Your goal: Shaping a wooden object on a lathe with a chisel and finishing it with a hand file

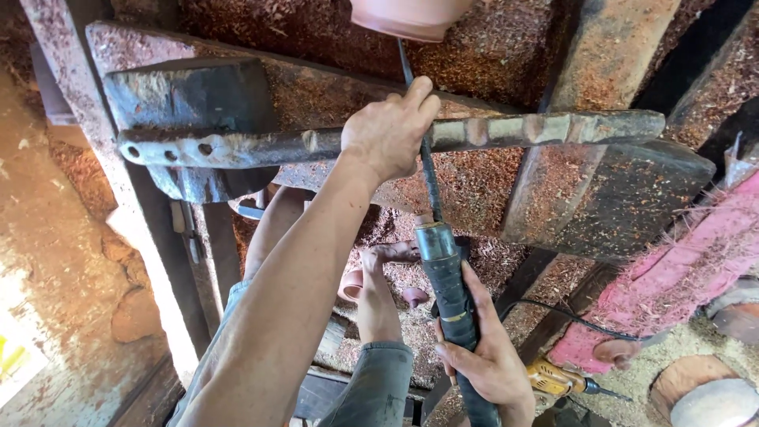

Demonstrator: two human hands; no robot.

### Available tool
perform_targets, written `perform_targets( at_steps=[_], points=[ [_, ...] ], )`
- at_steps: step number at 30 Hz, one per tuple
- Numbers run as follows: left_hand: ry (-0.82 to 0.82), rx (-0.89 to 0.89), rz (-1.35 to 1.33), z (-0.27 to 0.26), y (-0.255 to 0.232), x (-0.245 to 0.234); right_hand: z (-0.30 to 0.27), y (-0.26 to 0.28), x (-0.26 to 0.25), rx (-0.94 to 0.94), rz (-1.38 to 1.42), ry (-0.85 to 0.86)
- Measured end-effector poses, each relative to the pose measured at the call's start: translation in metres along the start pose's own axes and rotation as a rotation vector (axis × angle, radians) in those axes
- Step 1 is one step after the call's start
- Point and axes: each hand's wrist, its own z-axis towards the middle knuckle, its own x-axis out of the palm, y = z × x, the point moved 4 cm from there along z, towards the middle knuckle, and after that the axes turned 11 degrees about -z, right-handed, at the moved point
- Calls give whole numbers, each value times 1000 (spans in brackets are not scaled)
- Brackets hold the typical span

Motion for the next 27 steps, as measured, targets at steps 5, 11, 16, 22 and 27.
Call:
perform_targets(
  at_steps=[5, 11, 16, 22, 27],
  points=[
    [-56, -2, 15, 0, 0, 1, 1, 1, 1, -15, 10, 33],
    [-75, 5, 16, 1, 2, 2, 0, 1, -4, 43, -144, 5],
    [-69, 15, 30, 3, 2, 4, 1, -1, -6, 35, -148, 3],
    [-70, -7, 24, 1, 2, 3, 2, 1, -6, 39, -160, -10],
    [-68, -7, 29, 2, 2, 5, 3, 0, -7, 46, -168, -13]
  ],
)
